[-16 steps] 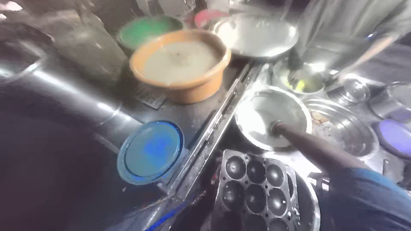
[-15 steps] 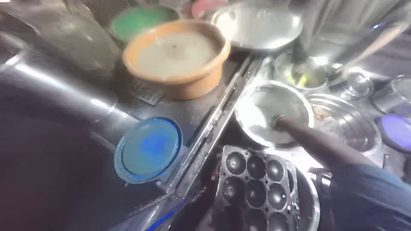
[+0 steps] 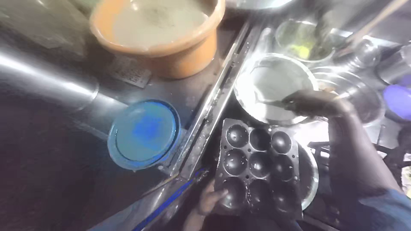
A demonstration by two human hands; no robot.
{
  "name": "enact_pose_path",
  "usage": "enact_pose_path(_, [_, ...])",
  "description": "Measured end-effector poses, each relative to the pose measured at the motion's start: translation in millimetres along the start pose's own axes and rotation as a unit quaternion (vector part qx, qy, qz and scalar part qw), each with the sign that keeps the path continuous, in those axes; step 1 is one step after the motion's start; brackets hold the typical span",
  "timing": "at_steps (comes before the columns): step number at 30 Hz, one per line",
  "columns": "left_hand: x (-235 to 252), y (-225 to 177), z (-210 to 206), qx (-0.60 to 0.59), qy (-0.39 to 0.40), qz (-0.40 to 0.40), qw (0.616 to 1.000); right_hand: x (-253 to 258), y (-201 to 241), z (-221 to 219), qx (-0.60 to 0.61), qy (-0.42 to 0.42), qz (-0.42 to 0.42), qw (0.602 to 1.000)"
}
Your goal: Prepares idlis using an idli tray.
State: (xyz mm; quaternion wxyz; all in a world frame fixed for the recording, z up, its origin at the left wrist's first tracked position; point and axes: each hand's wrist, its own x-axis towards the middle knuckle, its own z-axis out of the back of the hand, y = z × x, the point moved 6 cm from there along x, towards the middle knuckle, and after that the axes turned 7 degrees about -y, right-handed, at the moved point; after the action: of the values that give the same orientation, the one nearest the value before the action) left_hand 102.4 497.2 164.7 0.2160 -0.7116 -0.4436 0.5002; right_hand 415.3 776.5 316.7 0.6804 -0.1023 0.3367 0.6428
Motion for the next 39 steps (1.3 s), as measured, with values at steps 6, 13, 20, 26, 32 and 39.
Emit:
enact_pose_path(6, [7,3,1,0.026,0.002,0.006,1.0,-98,-23,-24,0.214,-0.09,0.043,0.972])
enact_pose_path(13, [-1,-6,-9,0.032,0.048,-0.01,0.998,-154,-8,-113,-0.013,-0.236,0.046,0.971])
enact_pose_path(20, [-3,-6,-4,0.033,0.042,-0.024,0.998,-129,-38,-98,0.247,-0.212,0.043,0.945])
enact_pose_path(26, [3,11,3,0.039,0.019,-0.035,0.998,8,-37,-12,-0.005,-0.171,0.018,0.985])
enact_pose_path(32, [-6,20,3,0.013,-0.008,-0.029,0.999,93,47,-66,-0.341,0.031,0.03,0.939])
enact_pose_path(39, [-19,16,14,0.004,-0.023,-0.043,0.999,-10,-7,-19,-0.016,-0.068,0.036,0.997])
